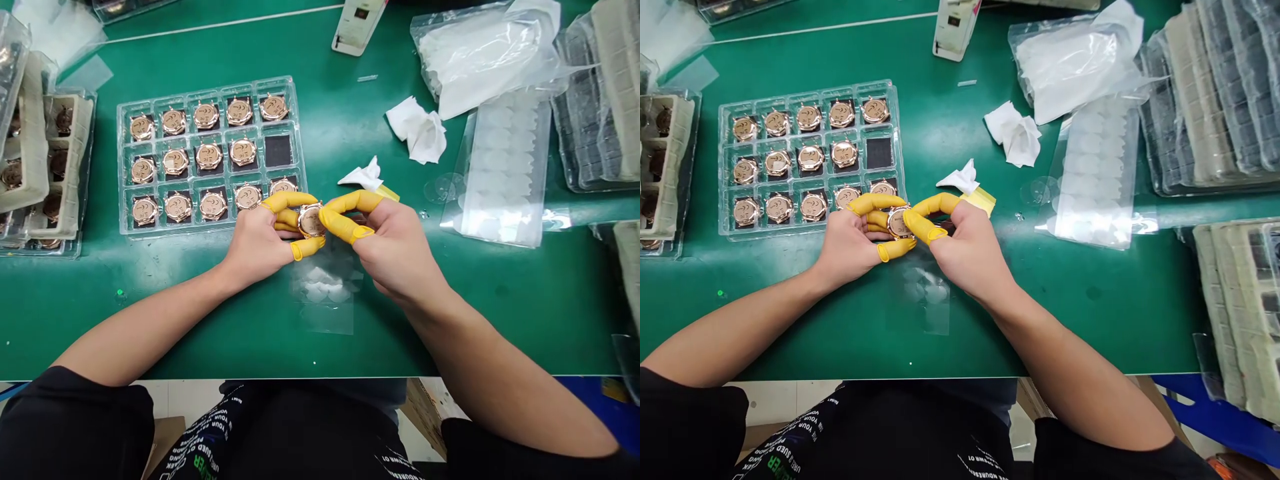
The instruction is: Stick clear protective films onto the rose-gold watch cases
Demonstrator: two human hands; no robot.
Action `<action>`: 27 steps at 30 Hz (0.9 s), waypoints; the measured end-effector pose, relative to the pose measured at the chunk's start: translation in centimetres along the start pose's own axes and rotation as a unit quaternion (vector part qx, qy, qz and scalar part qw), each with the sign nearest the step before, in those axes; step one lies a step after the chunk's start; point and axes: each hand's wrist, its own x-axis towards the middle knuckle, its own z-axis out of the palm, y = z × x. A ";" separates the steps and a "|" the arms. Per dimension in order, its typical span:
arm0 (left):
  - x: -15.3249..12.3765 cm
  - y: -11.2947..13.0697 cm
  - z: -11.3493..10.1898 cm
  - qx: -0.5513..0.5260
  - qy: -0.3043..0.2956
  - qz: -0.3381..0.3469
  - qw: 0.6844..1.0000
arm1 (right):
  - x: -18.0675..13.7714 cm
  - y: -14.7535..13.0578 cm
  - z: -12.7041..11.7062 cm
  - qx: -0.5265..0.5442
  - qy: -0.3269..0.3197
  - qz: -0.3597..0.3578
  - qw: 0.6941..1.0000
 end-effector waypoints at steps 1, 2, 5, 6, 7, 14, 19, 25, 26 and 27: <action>0.0 0.0 0.0 0.001 0.000 0.000 1.000 | -0.1 0.0 0.1 0.001 0.000 0.002 1.000; 0.0 0.0 0.0 0.001 0.000 0.000 1.000 | -0.1 0.0 0.2 0.001 0.000 0.004 1.000; -0.1 0.0 0.0 -0.001 -0.001 0.002 1.000 | -0.1 0.0 0.3 -0.005 0.005 0.004 1.000; -0.1 0.0 0.1 -0.001 -0.002 0.003 1.000 | -0.1 0.0 0.3 -0.008 0.007 0.002 1.000; -0.1 0.0 0.1 -0.001 -0.002 0.004 1.000 | -0.1 0.0 0.3 -0.010 0.008 -0.002 1.000; 0.0 0.2 0.0 0.005 -0.006 -0.001 1.000 | -0.1 0.2 0.3 -0.010 0.007 0.000 1.000; 0.0 0.3 0.0 0.003 -0.009 0.002 1.000 | -0.2 0.4 0.4 -0.008 0.012 0.004 1.000; 0.0 0.3 0.0 0.007 -0.009 0.003 1.000 | -0.1 0.4 0.4 -0.023 0.011 0.003 1.000; 0.0 0.2 0.0 0.008 -0.008 0.003 1.000 | -0.2 0.3 0.4 -0.023 0.011 0.005 1.000; 0.0 0.2 0.0 0.009 -0.008 0.003 1.000 | -0.2 0.3 0.4 -0.022 0.012 0.006 1.000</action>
